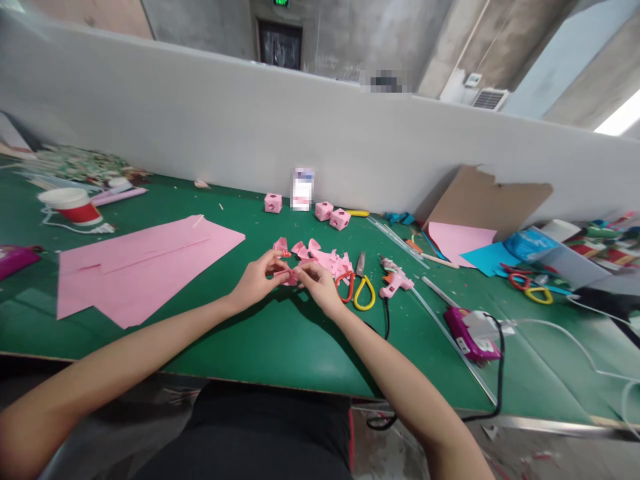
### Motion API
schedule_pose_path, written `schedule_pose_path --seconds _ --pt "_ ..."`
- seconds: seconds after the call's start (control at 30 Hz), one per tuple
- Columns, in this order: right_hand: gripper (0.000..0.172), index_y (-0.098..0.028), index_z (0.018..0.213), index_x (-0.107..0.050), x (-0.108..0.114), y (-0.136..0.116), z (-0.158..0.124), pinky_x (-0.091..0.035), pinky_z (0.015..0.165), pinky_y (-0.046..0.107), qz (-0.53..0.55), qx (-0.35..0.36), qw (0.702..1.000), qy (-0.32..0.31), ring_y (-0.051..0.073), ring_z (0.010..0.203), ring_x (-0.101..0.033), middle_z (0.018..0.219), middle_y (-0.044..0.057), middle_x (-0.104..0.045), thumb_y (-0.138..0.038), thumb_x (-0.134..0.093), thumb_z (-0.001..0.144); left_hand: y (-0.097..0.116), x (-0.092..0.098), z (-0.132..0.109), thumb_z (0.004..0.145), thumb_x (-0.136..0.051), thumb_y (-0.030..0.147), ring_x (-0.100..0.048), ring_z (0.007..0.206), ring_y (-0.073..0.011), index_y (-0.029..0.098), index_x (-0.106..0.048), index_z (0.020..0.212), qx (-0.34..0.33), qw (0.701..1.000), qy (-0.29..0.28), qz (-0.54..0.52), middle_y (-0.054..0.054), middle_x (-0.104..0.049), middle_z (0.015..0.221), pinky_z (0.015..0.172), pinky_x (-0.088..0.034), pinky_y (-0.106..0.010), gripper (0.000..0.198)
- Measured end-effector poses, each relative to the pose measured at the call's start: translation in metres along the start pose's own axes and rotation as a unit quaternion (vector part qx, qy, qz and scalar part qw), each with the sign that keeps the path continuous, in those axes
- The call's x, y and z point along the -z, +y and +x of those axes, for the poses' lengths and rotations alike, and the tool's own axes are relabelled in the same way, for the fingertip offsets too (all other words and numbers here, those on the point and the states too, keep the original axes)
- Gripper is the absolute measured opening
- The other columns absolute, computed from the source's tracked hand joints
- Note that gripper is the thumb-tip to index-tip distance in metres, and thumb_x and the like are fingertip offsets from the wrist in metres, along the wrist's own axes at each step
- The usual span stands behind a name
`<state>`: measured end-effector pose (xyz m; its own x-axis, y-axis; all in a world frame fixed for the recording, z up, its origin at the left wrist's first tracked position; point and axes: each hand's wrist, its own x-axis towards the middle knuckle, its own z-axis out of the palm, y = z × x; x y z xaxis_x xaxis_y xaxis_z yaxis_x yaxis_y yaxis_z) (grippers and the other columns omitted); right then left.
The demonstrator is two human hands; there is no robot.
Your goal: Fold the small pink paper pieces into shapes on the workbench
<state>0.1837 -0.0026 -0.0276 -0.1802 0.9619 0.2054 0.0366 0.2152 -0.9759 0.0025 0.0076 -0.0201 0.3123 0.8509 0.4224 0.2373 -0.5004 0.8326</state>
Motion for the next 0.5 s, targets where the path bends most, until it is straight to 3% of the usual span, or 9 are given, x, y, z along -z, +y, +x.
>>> schedule_pose_path --seconds 0.17,0.5 --pt "0.036 -0.02 0.083 -0.066 -0.0002 0.0004 0.0006 -0.057 0.066 0.028 0.027 -0.044 0.999 -0.009 0.015 0.073 -0.063 0.082 0.001 -0.065 -0.055 -0.071 0.074 -0.0009 0.0002 -0.0001 0.082 -0.067 0.031 -0.07 0.084 -0.0179 0.02 -0.052 0.115 0.0 1.0 0.001 0.008 -0.003 -0.071 0.09 0.083 -0.055 -0.032 0.038" --pt "0.043 -0.019 0.088 -0.067 0.0007 0.0048 0.0025 -0.059 0.07 0.031 0.045 -0.068 0.997 -0.01 0.016 0.075 -0.064 0.086 0.003 -0.067 -0.06 -0.071 0.073 0.006 -0.001 -0.0007 0.083 -0.064 0.03 -0.068 0.08 -0.0168 0.019 -0.052 0.111 0.013 1.0 0.024 0.012 -0.003 -0.07 0.089 0.078 -0.054 -0.03 0.032"
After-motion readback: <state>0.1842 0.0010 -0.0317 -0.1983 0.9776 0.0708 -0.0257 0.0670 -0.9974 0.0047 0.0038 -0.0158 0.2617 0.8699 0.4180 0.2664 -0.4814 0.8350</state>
